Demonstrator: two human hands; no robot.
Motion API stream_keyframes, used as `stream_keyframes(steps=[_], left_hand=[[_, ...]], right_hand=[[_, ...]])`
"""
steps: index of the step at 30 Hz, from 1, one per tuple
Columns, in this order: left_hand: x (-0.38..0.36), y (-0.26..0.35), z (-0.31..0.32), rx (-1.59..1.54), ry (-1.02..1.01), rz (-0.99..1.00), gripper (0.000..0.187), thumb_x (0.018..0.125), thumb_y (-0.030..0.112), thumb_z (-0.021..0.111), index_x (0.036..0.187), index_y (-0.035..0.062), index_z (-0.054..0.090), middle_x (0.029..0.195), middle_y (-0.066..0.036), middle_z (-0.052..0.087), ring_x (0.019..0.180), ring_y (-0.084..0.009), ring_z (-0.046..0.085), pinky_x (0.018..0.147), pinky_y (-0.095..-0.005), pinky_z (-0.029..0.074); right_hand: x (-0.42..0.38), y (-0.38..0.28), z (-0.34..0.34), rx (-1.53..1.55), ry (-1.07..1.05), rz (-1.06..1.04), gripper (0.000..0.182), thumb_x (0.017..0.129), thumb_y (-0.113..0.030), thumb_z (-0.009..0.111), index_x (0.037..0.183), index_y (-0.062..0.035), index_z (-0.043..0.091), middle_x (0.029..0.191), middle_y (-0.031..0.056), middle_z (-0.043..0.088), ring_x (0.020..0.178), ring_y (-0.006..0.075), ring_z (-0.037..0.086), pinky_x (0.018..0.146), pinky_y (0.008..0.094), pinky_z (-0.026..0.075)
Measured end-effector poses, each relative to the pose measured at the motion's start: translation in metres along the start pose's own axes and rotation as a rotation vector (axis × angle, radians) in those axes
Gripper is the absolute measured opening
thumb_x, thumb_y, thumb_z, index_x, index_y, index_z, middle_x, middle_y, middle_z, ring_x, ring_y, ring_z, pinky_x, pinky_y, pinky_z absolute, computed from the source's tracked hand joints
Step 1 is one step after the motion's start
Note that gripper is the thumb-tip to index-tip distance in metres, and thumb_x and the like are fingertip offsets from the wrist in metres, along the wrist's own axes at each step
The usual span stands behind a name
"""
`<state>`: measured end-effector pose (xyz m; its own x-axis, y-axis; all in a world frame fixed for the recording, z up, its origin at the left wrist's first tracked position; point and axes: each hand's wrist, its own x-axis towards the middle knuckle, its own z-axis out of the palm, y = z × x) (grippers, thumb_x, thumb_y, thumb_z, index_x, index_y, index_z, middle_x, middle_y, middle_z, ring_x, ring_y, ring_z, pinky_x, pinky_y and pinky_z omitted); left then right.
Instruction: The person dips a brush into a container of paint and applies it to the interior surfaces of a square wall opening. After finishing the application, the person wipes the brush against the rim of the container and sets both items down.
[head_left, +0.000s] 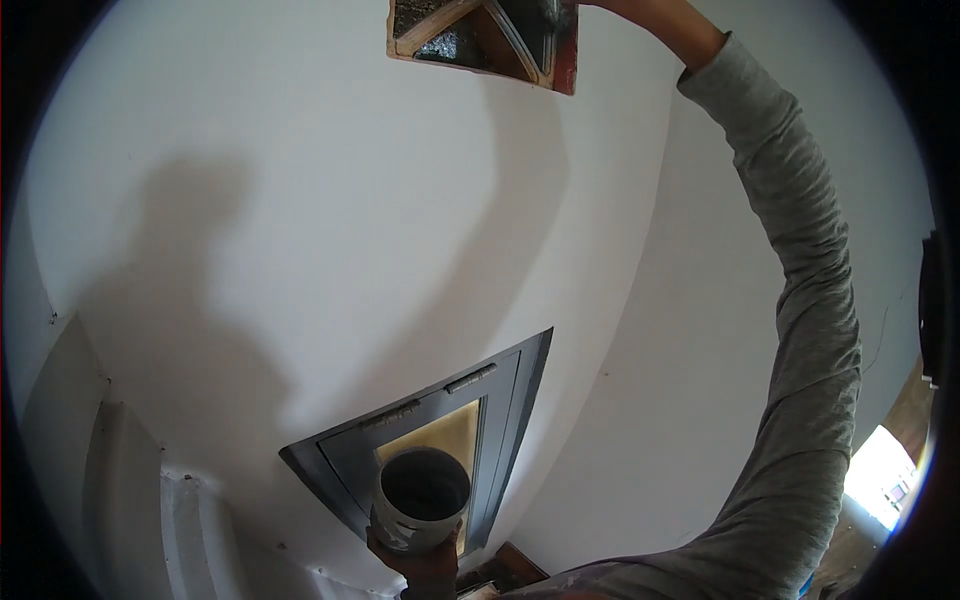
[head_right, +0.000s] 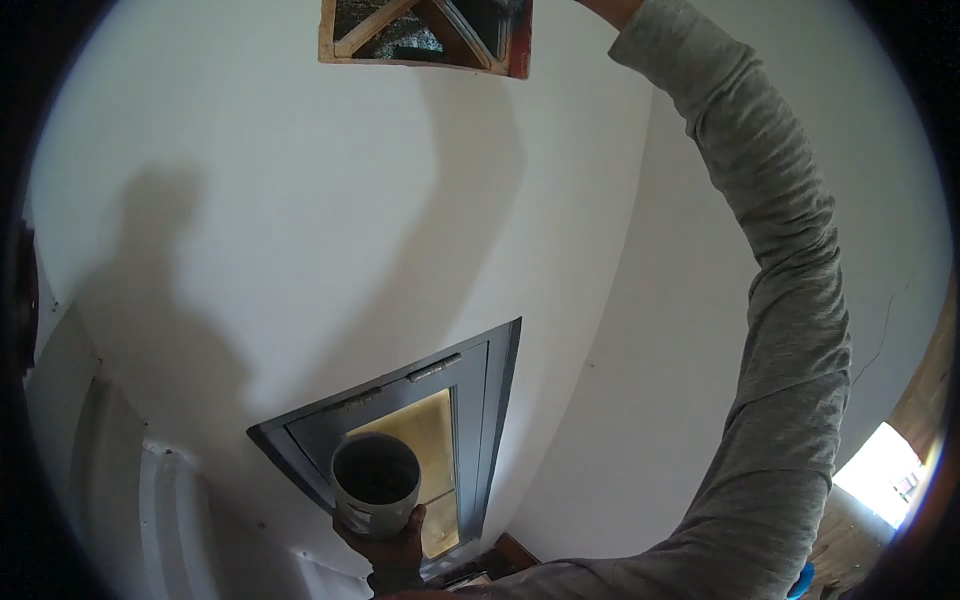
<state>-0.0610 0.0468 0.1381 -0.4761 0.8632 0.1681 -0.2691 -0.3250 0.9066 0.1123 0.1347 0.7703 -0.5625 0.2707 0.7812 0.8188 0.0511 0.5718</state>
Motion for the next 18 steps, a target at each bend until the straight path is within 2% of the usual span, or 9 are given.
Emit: stream_keyframes(steps=[3,6,7,9,10,12,15,16,18], left_hand=[[0.002,0.000,0.003,-0.013,0.000,0.046,0.127,0.051,0.014,0.096,0.151,0.0111,0.019,0.142,-0.016,0.041,0.131,-0.0344,0.047,0.112,-0.0455,0.043],[0.006,-0.010,-0.010,0.157,-0.073,0.178,0.125,0.052,0.015,0.096,0.151,0.0106,0.020,0.142,-0.016,0.041,0.131,-0.0345,0.047,0.111,-0.0460,0.043],[0.005,-0.008,-0.007,0.223,-0.037,0.259,0.125,0.052,0.015,0.096,0.151,0.0104,0.021,0.142,-0.016,0.042,0.131,-0.0345,0.048,0.111,-0.0460,0.043],[0.002,0.001,-0.001,0.075,-0.013,0.133,0.125,0.052,0.016,0.096,0.151,0.0102,0.021,0.142,-0.016,0.042,0.130,-0.0344,0.048,0.111,-0.0462,0.042],[0.002,0.022,0.005,-0.132,-0.024,-0.072,0.125,0.052,0.017,0.096,0.151,0.0102,0.021,0.142,-0.016,0.042,0.130,-0.0344,0.048,0.111,-0.0464,0.042],[0.004,0.032,0.004,-0.258,-0.053,-0.249,0.125,0.052,0.018,0.096,0.151,0.0096,0.021,0.142,-0.016,0.042,0.130,-0.0342,0.047,0.111,-0.0465,0.042],[0.006,0.007,-0.009,0.002,-0.109,-0.079,0.125,0.052,0.019,0.096,0.151,0.0086,0.020,0.142,-0.016,0.042,0.130,-0.0338,0.048,0.111,-0.0465,0.042],[0.009,-0.009,-0.018,0.124,-0.124,0.048,0.125,0.052,0.018,0.096,0.151,0.0088,0.020,0.142,-0.016,0.042,0.130,-0.0336,0.048,0.110,-0.0465,0.042],[0.013,-0.011,-0.019,0.194,-0.098,0.182,0.125,0.052,0.017,0.096,0.151,0.0089,0.020,0.142,-0.017,0.042,0.129,-0.0333,0.048,0.110,-0.0465,0.043]], right_hand=[[-0.007,-0.006,-0.004,-0.107,0.093,-0.033,0.031,0.076,-0.017,0.079,0.084,0.0115,0.068,0.084,0.0293,0.070,0.075,0.0391,0.071,0.070,0.0421,0.058],[-0.014,-0.010,0.006,-0.057,-0.043,0.061,0.030,0.075,-0.015,0.079,0.082,0.0115,0.068,0.082,0.0282,0.070,0.072,0.0383,0.071,0.069,0.0416,0.058],[-0.018,-0.013,0.004,-0.044,-0.005,0.028,0.029,0.076,-0.015,0.078,0.083,0.0115,0.068,0.081,0.0281,0.070,0.072,0.0380,0.071,0.068,0.0414,0.058],[-0.031,-0.020,-0.001,-0.021,0.056,-0.040,0.028,0.076,-0.014,0.078,0.083,0.0115,0.069,0.080,0.0280,0.070,0.070,0.0374,0.071,0.067,0.0410,0.058],[-0.031,-0.021,0.001,-0.022,0.015,-0.027,0.027,0.077,-0.014,0.077,0.083,0.0113,0.069,0.080,0.0279,0.070,0.070,0.0372,0.071,0.067,0.0410,0.058],[-0.029,-0.024,0.008,-0.020,-0.058,0.004,0.026,0.077,-0.014,0.076,0.082,0.0108,0.070,0.079,0.0279,0.070,0.069,0.0369,0.071,0.068,0.0411,0.058],[-0.033,-0.027,0.008,0.051,-0.063,0.085,0.024,0.076,-0.012,0.076,0.083,0.0107,0.071,0.078,0.0283,0.070,0.070,0.0376,0.071,0.069,0.0411,0.058],[-0.036,-0.029,0.007,0.052,-0.062,0.057,0.024,0.076,-0.012,0.076,0.082,0.0106,0.071,0.078,0.0284,0.070,0.070,0.0379,0.071,0.068,0.0411,0.058],[-0.037,-0.033,0.003,0.053,-0.038,-0.003,0.024,0.075,-0.012,0.076,0.081,0.0105,0.071,0.077,0.0286,0.069,0.070,0.0386,0.071,0.068,0.0411,0.058]])
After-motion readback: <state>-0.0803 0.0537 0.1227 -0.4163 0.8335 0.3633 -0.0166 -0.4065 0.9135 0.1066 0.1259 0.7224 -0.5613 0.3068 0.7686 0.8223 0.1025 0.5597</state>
